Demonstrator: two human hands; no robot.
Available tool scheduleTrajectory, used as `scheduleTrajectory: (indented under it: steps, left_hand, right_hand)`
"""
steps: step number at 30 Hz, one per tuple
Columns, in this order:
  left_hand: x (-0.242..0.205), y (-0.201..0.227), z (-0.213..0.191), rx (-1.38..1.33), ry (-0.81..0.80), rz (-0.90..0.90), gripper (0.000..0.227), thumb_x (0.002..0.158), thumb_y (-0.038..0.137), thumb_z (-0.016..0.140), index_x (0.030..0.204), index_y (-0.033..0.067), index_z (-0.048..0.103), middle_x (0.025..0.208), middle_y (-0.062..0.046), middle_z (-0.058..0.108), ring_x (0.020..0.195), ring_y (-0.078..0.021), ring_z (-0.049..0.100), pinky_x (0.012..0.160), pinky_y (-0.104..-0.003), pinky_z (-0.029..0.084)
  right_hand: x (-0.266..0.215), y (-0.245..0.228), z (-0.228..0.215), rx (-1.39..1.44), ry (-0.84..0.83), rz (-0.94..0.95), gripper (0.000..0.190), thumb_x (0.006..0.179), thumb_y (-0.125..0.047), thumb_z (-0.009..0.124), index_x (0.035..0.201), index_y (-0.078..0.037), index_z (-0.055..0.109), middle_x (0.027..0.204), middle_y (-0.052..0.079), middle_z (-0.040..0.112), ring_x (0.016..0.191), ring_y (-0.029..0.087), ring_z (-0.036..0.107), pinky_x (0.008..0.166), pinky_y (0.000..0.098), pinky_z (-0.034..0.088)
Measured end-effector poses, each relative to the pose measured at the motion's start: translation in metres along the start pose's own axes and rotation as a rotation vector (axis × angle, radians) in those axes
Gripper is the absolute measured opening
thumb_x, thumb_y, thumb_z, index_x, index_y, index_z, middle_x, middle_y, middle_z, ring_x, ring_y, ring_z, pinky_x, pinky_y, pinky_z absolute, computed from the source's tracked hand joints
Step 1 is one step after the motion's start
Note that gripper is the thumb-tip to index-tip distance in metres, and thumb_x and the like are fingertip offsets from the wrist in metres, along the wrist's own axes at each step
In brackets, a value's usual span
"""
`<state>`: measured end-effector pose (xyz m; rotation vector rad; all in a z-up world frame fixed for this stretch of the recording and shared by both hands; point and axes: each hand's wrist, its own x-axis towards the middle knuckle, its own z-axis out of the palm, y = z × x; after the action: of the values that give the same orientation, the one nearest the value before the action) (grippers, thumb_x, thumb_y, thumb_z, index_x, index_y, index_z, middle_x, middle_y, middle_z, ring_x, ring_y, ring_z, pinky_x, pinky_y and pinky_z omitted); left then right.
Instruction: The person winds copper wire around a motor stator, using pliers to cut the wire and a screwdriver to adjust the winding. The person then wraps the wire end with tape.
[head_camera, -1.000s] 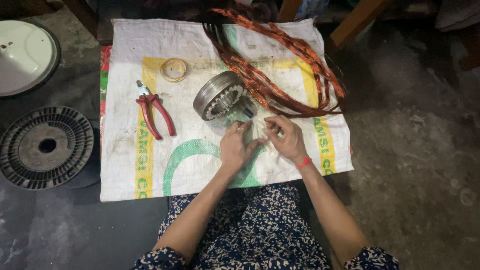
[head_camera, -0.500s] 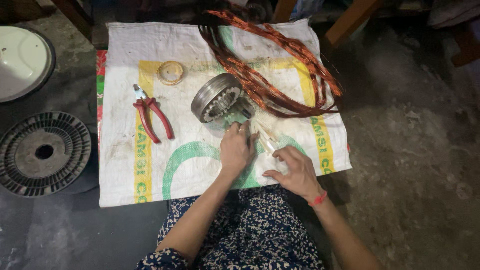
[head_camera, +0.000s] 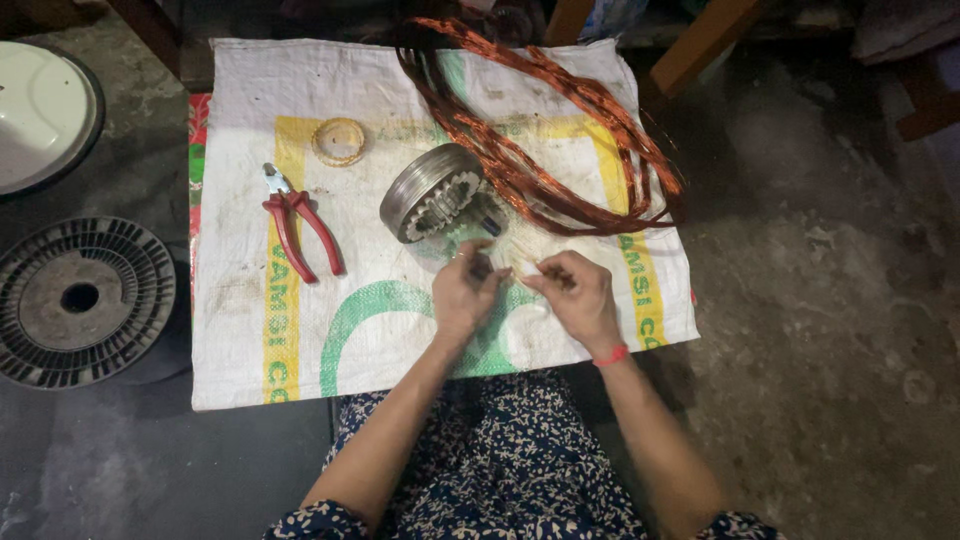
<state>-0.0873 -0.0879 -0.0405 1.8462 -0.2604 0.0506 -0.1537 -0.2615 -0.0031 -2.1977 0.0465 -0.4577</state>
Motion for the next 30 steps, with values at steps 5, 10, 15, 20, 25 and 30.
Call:
scheduleTrajectory:
  steps: [5, 10, 15, 20, 25, 30]
  left_hand:
    - [0.016, -0.025, 0.005, -0.138, 0.051, 0.002, 0.039, 0.08, 0.008, 0.082, 0.118, 0.0058, 0.073, 0.08, -0.006, 0.075, 0.067, -0.0117, 0.068, 0.063, -0.027, 0.056]
    - [0.015, -0.033, 0.007, -0.158, 0.037, -0.07, 0.026, 0.081, 0.007, 0.081, 0.106, 0.0036, 0.075, 0.073, -0.006, 0.072, 0.062, -0.0129, 0.063, 0.06, -0.028, 0.052]
    - [0.017, -0.042, 0.01, -0.146, 0.055, -0.01, 0.03, 0.078, 0.0, 0.076, 0.108, 0.0039, 0.075, 0.08, -0.009, 0.075, 0.067, -0.0132, 0.069, 0.066, -0.027, 0.056]
    - [0.016, -0.037, 0.004, -0.178, 0.007, -0.032, 0.033, 0.079, -0.002, 0.075, 0.112, 0.0033, 0.074, 0.09, -0.011, 0.078, 0.074, -0.013, 0.074, 0.071, -0.028, 0.06]
    - [0.015, -0.035, -0.002, -0.318, -0.083, -0.067, 0.036, 0.082, -0.005, 0.076, 0.117, -0.001, 0.071, 0.1, -0.01, 0.078, 0.081, -0.0117, 0.073, 0.072, -0.026, 0.061]
    - [0.017, -0.041, -0.008, -0.415, -0.212, -0.086, 0.039, 0.084, -0.008, 0.072, 0.123, -0.0048, 0.069, 0.094, -0.013, 0.076, 0.081, -0.0136, 0.072, 0.074, -0.027, 0.059]
  right_hand:
    - [0.008, 0.0, 0.048, 0.328, 0.067, 0.085, 0.017, 0.088, -0.009, 0.081, 0.093, 0.001, 0.069, 0.076, 0.003, 0.072, 0.066, 0.004, 0.062, 0.057, 0.0217, 0.05]
    - [0.006, -0.011, 0.057, 0.18, 0.188, -0.045, 0.009, 0.092, -0.005, 0.076, 0.096, 0.0, 0.07, 0.08, 0.004, 0.071, 0.066, 0.006, 0.062, 0.058, 0.023, 0.05]
    - [0.004, -0.02, 0.055, 0.023, 0.14, -0.031, 0.005, 0.091, -0.003, 0.074, 0.095, -0.003, 0.071, 0.085, 0.007, 0.068, 0.064, 0.014, 0.061, 0.057, 0.0287, 0.047]
    - [0.007, -0.025, 0.056, 0.005, 0.131, -0.043, 0.006, 0.091, -0.006, 0.073, 0.095, -0.004, 0.07, 0.088, 0.007, 0.068, 0.068, 0.015, 0.065, 0.06, 0.0305, 0.049]
    - [0.007, -0.027, 0.057, -0.015, 0.11, -0.007, 0.006, 0.091, -0.007, 0.074, 0.095, -0.004, 0.071, 0.085, 0.008, 0.068, 0.065, 0.018, 0.064, 0.058, 0.0326, 0.048]
    - [0.006, -0.033, 0.056, -0.042, 0.117, -0.068, 0.005, 0.091, -0.009, 0.073, 0.096, -0.006, 0.071, 0.088, 0.008, 0.067, 0.07, 0.02, 0.066, 0.059, 0.0325, 0.05]
